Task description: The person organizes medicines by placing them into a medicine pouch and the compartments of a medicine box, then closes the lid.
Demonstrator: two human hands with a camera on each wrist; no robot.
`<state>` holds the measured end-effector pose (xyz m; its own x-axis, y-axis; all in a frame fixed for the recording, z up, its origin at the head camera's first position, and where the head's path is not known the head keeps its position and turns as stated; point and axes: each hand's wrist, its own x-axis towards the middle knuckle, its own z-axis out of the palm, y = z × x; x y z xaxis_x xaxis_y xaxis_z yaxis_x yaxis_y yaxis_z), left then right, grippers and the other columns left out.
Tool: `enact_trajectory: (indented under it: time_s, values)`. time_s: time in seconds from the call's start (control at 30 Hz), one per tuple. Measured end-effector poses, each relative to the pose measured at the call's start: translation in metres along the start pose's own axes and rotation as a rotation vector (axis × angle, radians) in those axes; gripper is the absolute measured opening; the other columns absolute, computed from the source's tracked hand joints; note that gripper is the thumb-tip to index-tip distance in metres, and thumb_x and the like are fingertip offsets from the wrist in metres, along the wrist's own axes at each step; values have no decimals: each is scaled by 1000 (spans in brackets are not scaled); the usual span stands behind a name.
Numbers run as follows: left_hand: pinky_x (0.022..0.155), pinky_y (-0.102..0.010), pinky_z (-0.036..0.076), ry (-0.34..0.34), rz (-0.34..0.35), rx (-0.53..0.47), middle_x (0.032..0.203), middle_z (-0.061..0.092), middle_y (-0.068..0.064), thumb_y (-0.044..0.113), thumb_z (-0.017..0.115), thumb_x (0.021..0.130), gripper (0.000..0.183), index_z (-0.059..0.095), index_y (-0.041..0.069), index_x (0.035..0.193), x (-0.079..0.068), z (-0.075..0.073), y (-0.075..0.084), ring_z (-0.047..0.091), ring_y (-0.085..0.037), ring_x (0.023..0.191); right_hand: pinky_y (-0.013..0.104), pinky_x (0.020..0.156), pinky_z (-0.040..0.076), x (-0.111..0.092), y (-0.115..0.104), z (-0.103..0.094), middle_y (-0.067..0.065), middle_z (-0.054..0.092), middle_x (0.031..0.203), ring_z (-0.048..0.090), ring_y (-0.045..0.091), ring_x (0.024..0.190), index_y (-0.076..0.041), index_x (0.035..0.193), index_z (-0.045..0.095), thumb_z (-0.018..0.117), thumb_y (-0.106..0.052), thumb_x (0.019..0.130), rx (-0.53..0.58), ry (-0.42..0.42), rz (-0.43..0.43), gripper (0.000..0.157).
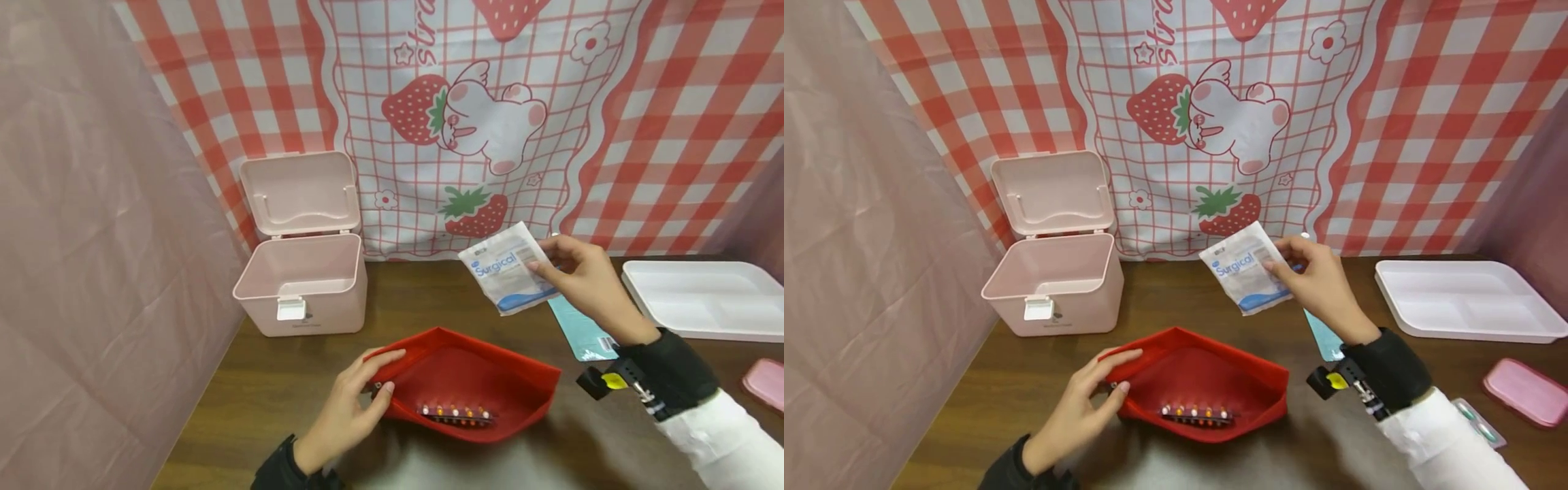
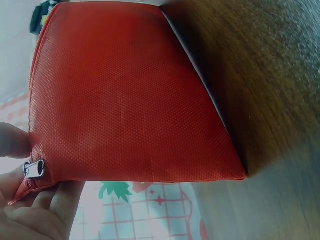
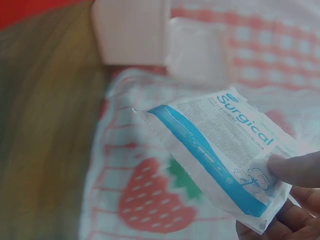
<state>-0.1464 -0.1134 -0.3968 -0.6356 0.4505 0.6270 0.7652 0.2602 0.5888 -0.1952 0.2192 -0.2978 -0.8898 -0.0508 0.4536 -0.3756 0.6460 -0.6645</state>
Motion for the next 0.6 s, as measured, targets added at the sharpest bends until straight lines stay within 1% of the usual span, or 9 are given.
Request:
enact_trajectory:
  time_s: [0.13,0.2,0.23,0.3,0.43,0.5,0.6]
  values:
    - [73,-22,53,-13,-33,-35,120,55,-7,-2,57,84,43,53,10,126,-1,-1,-1,58,-15,98,12,60,49,-12,-27,-12,10,65,99,61,3,69,-9,106,61,64,-20,85,-4,8,4,24]
    - [74,-23,53,-18,-49,-44,121,55,-6,-2,56,84,44,52,10,126,-1,-1,-1,58,-15,99,12,61,50,-18,-39,-14,9,65,98,61,3,69,-9,106,62,66,-16,83,6,17,-41,24]
    - [74,-23,53,-20,-55,-48,121,55,-6,-2,56,84,44,52,11,126,-1,-1,-1,57,-15,99,11,62,50,-21,-45,-15,4,65,97,60,3,70,-9,105,62,66,-14,83,7,17,-68,23]
    - [74,-23,53,-23,-62,-52,121,55,-5,-2,56,84,44,52,11,127,-2,-1,-1,57,-14,99,12,64,50,-27,-55,-14,0,65,95,60,3,72,-11,104,63,67,-10,81,23,0,-133,23]
    - [72,-23,52,-18,-61,-42,121,55,-5,-1,57,85,44,52,11,127,-2,0,-2,58,-14,98,15,64,50,-38,-66,-9,-7,64,92,59,4,74,-13,101,63,67,-1,79,66,-78,-280,25]
    - [71,-23,52,-14,-58,-34,120,56,-7,-2,57,84,44,53,10,126,-2,-1,-1,58,-15,96,18,63,51,-42,-67,-5,-5,65,91,59,4,72,-14,99,62,67,1,78,100,-136,-340,26]
    - [70,-23,52,-7,-52,-29,118,57,-11,-6,57,82,44,54,6,124,0,-2,6,58,-19,93,18,60,50,-47,-65,5,-6,66,89,59,2,70,-16,98,62,68,2,77,111,-206,-426,27]
